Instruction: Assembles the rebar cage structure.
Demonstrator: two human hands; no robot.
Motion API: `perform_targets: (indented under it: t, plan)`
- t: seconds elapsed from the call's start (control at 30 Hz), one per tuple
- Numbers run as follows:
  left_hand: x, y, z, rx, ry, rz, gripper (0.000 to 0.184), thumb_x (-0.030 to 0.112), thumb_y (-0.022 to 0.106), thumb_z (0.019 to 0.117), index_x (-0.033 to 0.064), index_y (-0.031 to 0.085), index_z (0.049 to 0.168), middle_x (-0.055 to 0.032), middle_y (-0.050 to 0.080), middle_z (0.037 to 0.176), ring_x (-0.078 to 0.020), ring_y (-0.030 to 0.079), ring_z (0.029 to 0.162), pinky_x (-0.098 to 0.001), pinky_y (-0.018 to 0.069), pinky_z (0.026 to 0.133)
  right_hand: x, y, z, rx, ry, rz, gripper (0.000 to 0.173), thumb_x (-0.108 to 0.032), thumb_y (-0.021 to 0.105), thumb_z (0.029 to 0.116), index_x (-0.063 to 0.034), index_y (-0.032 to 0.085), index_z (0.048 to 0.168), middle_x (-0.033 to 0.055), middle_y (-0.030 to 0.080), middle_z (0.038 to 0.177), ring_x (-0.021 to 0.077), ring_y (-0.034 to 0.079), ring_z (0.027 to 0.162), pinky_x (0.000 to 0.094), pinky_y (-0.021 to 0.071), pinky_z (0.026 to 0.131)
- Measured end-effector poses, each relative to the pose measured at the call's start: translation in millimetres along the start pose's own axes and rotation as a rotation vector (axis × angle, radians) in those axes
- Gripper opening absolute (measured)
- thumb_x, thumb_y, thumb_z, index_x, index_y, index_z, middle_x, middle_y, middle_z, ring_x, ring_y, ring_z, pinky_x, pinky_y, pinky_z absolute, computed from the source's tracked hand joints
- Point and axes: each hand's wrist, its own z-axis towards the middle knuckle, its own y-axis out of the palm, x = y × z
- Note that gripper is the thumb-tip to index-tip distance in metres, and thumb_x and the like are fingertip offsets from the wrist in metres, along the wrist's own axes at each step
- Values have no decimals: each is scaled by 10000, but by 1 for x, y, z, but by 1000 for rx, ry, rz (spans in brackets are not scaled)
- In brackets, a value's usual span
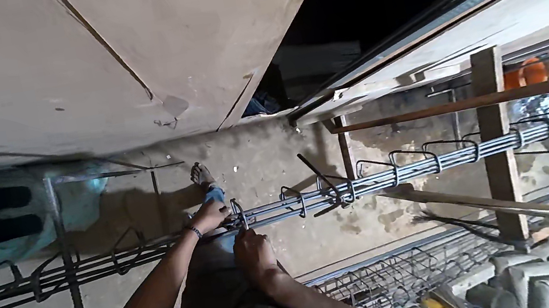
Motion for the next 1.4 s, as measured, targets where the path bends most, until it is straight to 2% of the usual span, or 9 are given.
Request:
perform_targets:
  t: [0.13,0.4,0.53,0.7,0.83,0.97,1.1,1.23,1.4]
  plan:
    - [3,-2,4,-78,-9,23,436,351,528,1071,-54,680,1129,-253,659,1163,-363,622,1133,-561,450,1021,10,14,6,69,-37,-9,595,-134,384,1060,-179,262,1640,263,655,1158,407,701,961,515,568,805]
    - [15,-1,5,-75,-177,-5,525,432,536,1058,-59,680,1172,-272,639,1263,-386,591,1234,-582,420,1068,28,8,21,-23,10,81,528,-208,456,1054,-149,394,1575,305,580,1332,456,673,1062,591,548,861]
    - [13,1,11,-61,-233,-66,409,344,610,1014,-27,698,1161,-245,661,1229,-371,615,1186,-577,451,1033,37,-15,19,-95,38,158,542,-219,461,1041,-332,408,1568,225,679,1226,421,691,1059,603,552,846]
    - [9,12,20,6,-292,-218,403,238,662,977,-85,646,1218,-274,637,1276,-387,592,1239,-560,445,1065,30,-25,23,-138,-5,121,376,-218,419,1078,-149,584,1409,241,626,1314,434,667,1109,612,541,870]
    - [21,6,22,-61,-315,-89,443,249,578,1032,-102,593,1301,-297,573,1379,-409,528,1333,-562,399,1112,34,-36,27,-162,107,194,358,-297,481,1046,-187,641,1347,151,663,1323,374,663,1166,612,534,907]
    - [19,-1,29,-197,-308,16,475,342,571,1031,-95,634,1207,-287,627,1268,-403,599,1216,-587,449,1033,38,-45,22,-118,82,102,372,-269,454,1061,-199,610,1391,184,668,1301,401,681,1117,618,543,868]
    - [12,-7,20,-106,-129,-73,465,368,491,1083,-24,665,1263,-267,637,1300,-395,587,1263,-587,411,1096,49,-35,28,-88,40,93,326,-296,487,1052,-178,682,1285,164,671,1296,385,664,1155,618,538,894]
    - [16,-6,-10,-54,-60,-150,385,348,609,1031,31,696,1232,-202,670,1258,-324,616,1211,-530,435,1082,57,-18,34,-10,55,184,331,-363,493,1036,-247,663,1296,122,728,1185,353,704,1086,613,561,850]
    - [17,10,-11,55,-73,-173,321,275,721,962,63,713,1203,-150,690,1224,-270,640,1162,-484,469,1056,54,-15,34,68,62,199,362,-349,428,1071,-162,625,1310,163,722,1163,375,707,1070,595,568,847]
